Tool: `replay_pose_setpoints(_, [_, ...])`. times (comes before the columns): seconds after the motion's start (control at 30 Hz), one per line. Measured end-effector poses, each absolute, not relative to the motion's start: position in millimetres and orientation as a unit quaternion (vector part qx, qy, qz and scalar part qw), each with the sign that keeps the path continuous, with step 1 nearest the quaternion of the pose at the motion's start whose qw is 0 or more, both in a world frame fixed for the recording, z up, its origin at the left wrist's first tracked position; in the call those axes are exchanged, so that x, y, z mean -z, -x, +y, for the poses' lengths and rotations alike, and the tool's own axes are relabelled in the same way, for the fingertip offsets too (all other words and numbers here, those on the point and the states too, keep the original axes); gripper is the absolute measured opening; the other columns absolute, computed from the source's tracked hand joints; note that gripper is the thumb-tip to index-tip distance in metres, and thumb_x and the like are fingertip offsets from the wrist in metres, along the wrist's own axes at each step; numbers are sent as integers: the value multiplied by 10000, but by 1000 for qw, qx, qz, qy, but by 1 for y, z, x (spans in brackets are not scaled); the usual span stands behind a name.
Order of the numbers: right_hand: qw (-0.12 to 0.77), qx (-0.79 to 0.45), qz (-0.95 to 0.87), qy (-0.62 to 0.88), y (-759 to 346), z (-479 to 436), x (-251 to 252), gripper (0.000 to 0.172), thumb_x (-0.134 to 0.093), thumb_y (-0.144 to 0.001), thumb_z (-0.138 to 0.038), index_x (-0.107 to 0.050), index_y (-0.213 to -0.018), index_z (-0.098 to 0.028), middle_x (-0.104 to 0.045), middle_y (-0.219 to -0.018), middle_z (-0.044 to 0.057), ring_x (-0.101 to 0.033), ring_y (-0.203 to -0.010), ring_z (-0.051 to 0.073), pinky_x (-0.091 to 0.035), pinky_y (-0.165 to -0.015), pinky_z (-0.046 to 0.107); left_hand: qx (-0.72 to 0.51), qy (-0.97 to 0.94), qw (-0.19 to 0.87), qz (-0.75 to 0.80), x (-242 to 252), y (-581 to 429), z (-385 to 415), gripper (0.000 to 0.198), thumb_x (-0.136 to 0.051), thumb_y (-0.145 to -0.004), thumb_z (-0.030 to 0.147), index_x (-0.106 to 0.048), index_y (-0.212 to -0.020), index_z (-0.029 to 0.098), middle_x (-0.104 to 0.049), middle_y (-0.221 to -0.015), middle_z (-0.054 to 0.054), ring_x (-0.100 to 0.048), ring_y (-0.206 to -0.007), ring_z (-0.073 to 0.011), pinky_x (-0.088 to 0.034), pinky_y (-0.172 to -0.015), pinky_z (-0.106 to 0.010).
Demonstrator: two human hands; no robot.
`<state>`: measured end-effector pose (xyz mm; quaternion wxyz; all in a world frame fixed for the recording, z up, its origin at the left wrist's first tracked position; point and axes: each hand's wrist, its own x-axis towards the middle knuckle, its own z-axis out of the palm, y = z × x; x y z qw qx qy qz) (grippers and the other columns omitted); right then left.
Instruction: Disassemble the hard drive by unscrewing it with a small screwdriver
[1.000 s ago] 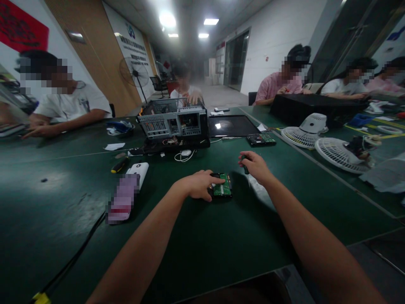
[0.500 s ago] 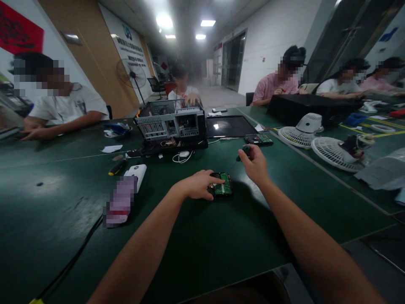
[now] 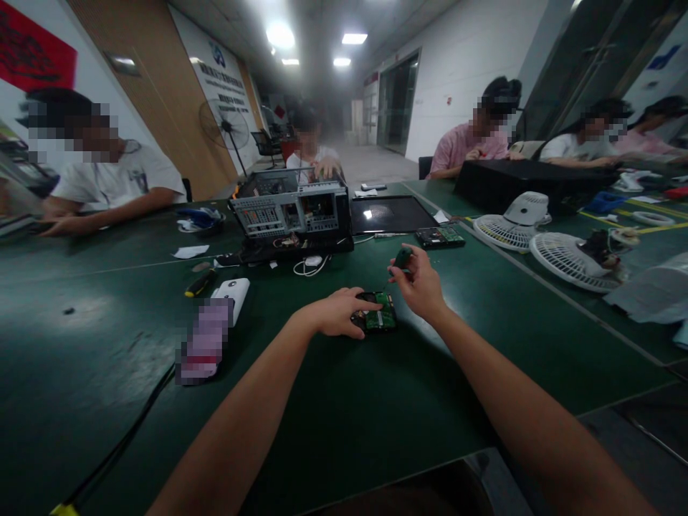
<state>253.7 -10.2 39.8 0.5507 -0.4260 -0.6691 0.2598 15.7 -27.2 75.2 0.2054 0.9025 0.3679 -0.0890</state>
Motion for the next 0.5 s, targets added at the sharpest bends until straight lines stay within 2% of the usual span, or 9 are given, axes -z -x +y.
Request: replay_pose_setpoints(0.5, [523,-283,-685,421,-252,-13,-39,611,-653,-921,-446,-398,-1445,-262,-691,-1200,115,-725,-1004,254,-671,-802,433,86,-906,207,360,-73,-15,-25,854,-715,-840,538,-329,-1594,429,-193,-1699,-59,-262,-1510,-400,-321,-1174,-561])
